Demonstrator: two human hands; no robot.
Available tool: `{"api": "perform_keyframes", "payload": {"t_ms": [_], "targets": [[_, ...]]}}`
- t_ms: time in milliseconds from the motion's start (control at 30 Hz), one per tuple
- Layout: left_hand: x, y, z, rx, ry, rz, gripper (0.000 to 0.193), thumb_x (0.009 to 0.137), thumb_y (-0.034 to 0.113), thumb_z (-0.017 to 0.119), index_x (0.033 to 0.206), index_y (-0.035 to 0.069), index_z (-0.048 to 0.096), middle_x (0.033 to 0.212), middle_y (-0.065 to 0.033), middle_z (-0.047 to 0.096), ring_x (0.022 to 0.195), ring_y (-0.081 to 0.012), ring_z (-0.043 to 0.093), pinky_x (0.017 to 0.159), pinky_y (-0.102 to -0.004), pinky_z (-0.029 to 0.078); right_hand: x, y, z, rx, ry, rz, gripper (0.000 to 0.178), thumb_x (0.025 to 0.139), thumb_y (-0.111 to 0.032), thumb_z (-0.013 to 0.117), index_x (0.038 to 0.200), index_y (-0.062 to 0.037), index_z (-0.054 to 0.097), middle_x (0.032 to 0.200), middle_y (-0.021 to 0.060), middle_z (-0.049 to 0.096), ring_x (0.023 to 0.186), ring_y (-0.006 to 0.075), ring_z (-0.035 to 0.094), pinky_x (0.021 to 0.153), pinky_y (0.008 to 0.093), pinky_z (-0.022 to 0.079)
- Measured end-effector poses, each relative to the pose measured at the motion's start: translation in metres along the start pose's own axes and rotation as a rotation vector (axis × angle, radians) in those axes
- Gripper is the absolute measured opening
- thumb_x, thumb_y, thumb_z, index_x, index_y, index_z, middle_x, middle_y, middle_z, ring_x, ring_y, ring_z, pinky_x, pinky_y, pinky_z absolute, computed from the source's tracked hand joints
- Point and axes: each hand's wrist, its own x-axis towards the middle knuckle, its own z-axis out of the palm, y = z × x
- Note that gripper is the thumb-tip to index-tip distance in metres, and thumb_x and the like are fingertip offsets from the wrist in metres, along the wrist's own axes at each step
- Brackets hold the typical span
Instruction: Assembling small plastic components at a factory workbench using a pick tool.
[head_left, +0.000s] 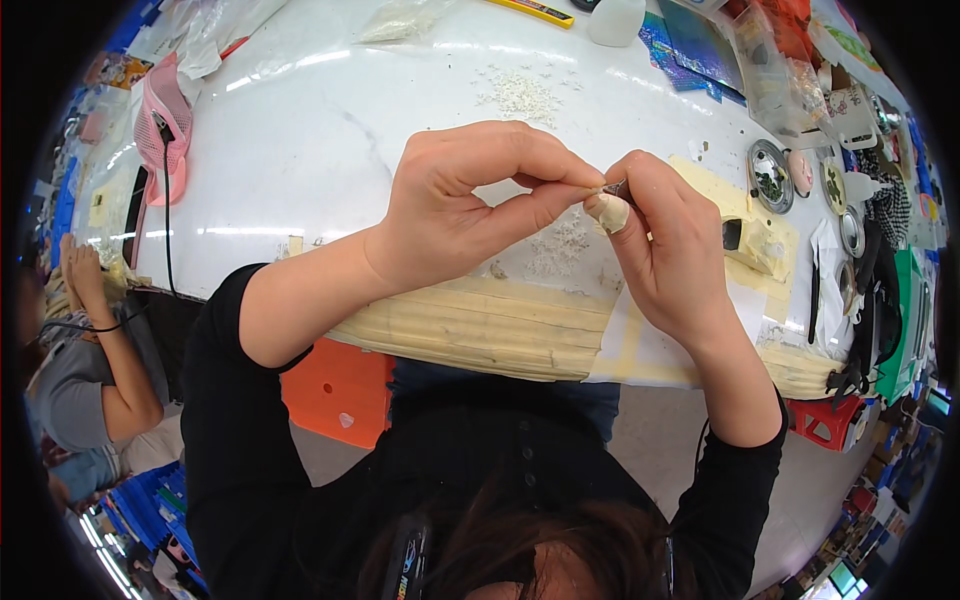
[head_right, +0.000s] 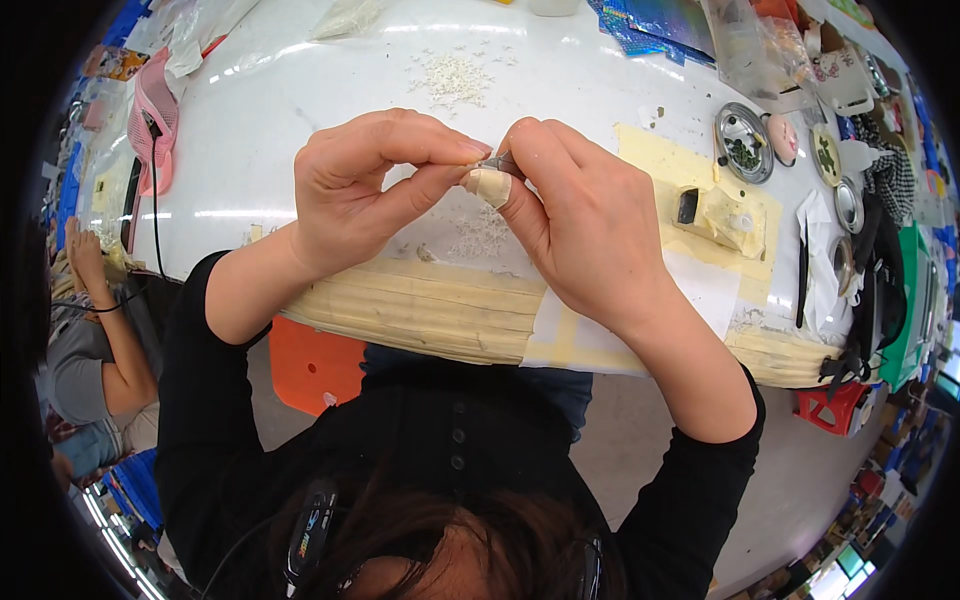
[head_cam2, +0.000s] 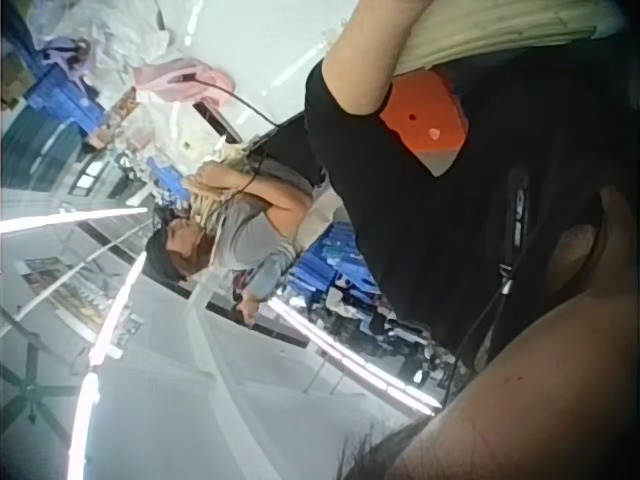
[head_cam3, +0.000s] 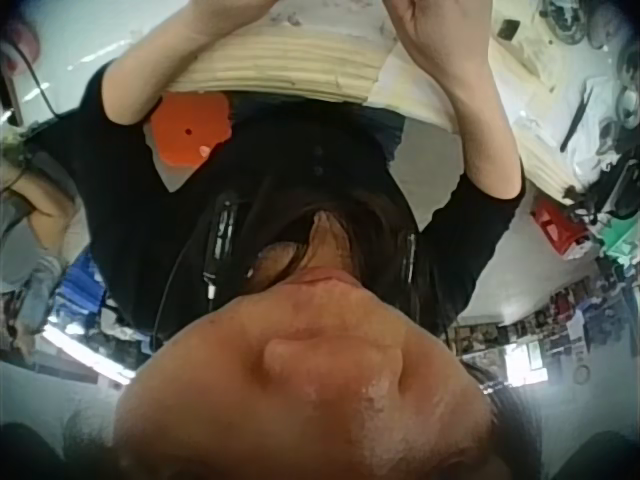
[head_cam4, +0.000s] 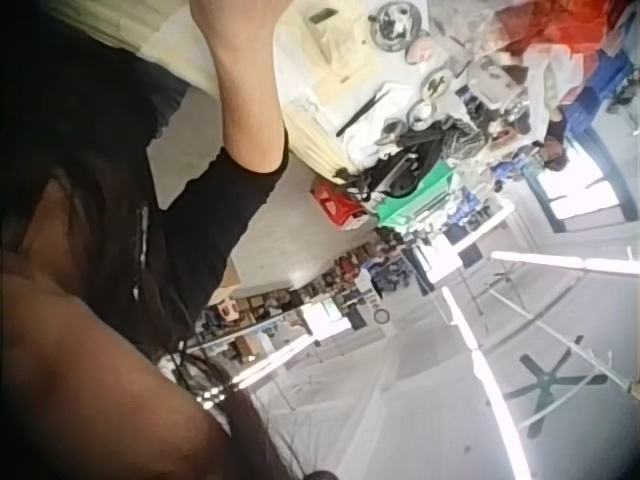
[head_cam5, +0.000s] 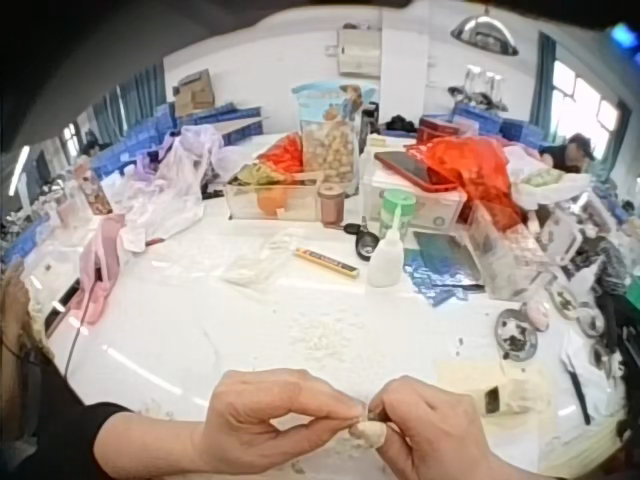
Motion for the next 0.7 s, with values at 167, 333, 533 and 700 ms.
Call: {"api": "perform_keyframes", "payload": {"t_ms": [167,333,533,700], "targets": [[0.0,-0.0001,-0.001,0.026,-0.014,0.022,0.021,0.083,-0.011,0.064,0.102,-0.004,0.067,0.097,-0.0138,0.071,0.085,-0.0185,0.068,0.073,-0.0267,0.055,-0.0001,-0.0003,-0.0004,-0.005,-0.013,-0.006,0.015,0.088,-0.017,0.064,0.087,-0.006,0.053,0.072,0.0078,0.055,0.061,0.0277,0.056,0.051,0.0358,0.044],[0.0005,0.0008,-0.001,0.053,-0.015,0.049,0.022,0.082,-0.012,0.065,0.102,-0.004,0.067,0.097,-0.014,0.071,0.086,-0.02,0.069,0.073,-0.0274,0.056,0.0002,-0.0012,-0.0014,-0.005,-0.026,-0.018,0.015,0.088,-0.018,0.063,0.086,-0.006,0.053,0.069,0.0072,0.054,0.059,0.0267,0.055,0.05,0.0352,0.043],[0.0004,0.0006,-0.0011,0.071,-0.014,0.056,0.021,0.081,-0.012,0.065,0.1,-0.004,0.067,0.096,-0.0136,0.071,0.085,-0.02,0.069,0.073,-0.0274,0.056,0.0004,-0.0025,-0.0021,-0.018,-0.012,-0.035,0.014,0.088,-0.017,0.063,0.085,-0.0062,0.055,0.066,0.0065,0.053,0.057,0.0254,0.054,0.048,0.0345,0.042],[0.0011,0.0017,-0.0008,0.09,-0.008,0.067,0.021,0.081,-0.012,0.066,0.1,-0.003,0.068,0.095,-0.0131,0.071,0.083,-0.019,0.069,0.071,-0.0265,0.055,-0.0011,-0.0004,-0.0006,-0.022,0.004,-0.046,0.013,0.088,-0.016,0.063,0.084,-0.0066,0.055,0.066,0.0059,0.053,0.055,0.025,0.054,0.047,0.0343,0.041]]}}
